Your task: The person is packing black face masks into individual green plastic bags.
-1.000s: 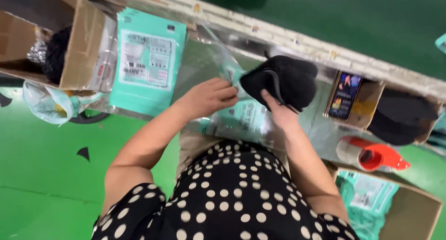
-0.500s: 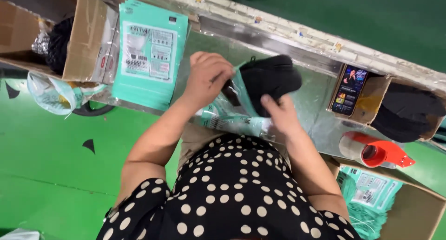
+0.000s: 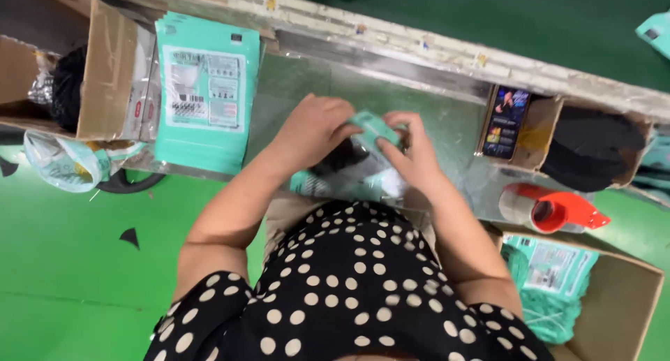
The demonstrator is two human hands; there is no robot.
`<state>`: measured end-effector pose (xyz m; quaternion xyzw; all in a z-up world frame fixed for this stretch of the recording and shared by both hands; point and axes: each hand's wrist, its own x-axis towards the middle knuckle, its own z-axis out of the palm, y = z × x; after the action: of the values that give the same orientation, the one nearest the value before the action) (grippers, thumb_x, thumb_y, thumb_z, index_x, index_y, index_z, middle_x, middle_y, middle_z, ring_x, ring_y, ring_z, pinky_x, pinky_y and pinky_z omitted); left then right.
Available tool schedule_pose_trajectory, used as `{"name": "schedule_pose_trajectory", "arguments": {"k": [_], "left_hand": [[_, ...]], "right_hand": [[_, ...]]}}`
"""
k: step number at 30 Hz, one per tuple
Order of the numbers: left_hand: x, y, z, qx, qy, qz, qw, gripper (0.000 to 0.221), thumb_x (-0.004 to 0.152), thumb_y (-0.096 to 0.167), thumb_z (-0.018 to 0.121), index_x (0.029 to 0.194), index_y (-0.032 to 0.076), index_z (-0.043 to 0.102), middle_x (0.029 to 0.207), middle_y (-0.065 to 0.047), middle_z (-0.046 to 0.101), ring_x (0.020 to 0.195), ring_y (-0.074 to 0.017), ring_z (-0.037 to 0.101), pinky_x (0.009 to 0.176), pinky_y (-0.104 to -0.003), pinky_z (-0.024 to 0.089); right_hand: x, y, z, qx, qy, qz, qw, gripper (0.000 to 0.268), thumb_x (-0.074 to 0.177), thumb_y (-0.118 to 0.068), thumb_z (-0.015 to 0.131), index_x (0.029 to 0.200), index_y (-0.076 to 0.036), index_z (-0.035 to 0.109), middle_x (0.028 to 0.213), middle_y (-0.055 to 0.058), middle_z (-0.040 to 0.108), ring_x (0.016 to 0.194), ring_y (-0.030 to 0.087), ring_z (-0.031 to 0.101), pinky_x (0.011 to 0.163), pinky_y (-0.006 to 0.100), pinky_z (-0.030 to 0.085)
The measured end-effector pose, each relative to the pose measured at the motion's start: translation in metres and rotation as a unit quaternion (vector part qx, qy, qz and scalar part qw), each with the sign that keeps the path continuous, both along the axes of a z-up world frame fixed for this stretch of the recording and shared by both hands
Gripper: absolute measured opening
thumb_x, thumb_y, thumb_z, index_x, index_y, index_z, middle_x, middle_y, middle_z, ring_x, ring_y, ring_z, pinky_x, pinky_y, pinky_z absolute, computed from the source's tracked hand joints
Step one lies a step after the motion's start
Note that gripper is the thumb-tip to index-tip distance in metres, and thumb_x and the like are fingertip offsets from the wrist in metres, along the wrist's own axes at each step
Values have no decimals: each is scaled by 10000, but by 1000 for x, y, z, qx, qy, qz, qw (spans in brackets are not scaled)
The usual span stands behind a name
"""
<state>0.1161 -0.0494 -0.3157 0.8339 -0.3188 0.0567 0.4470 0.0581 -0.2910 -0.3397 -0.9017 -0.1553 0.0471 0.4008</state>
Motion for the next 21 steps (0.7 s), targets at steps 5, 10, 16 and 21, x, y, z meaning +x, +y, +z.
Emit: {"name": "schedule_pose_trajectory", "arguments": {"k": [5,10,16,21], "left_hand": [[-7,-11,8,61,-61,-56,995,126,907,191,712,976,98,661,1041,-21,692,940,-247,653,786,-400,420],[-12,-8,7,61,-101,-31,993,116,912,163,708,999,94,674,1037,-20,685,932,-241,642,837,-394,443],[-6,0,16,18,-94,-11,995,107,895,148,726,980,106,675,1012,-12,693,926,-237,642,846,-386,443],[-3,5,18,-16,-67,2,998,95,900,129,731,981,117,682,1010,-1,705,922,-235,648,848,-379,437]], "right_hand": [[6,-3,-39,132,109,-51,984,156,933,-75,725,1088,-72,707,1080,73,768,1016,198,739,910,326,568],[16,6,-9,145,33,-16,989,201,898,-49,730,1096,-40,701,1066,121,730,1002,242,696,885,352,538],[19,1,6,45,-53,3,998,123,881,-97,766,979,-53,706,913,108,709,868,307,673,763,383,518],[18,-12,5,11,-55,14,998,112,864,-113,784,934,-55,718,863,100,697,833,315,668,747,386,513]]}}
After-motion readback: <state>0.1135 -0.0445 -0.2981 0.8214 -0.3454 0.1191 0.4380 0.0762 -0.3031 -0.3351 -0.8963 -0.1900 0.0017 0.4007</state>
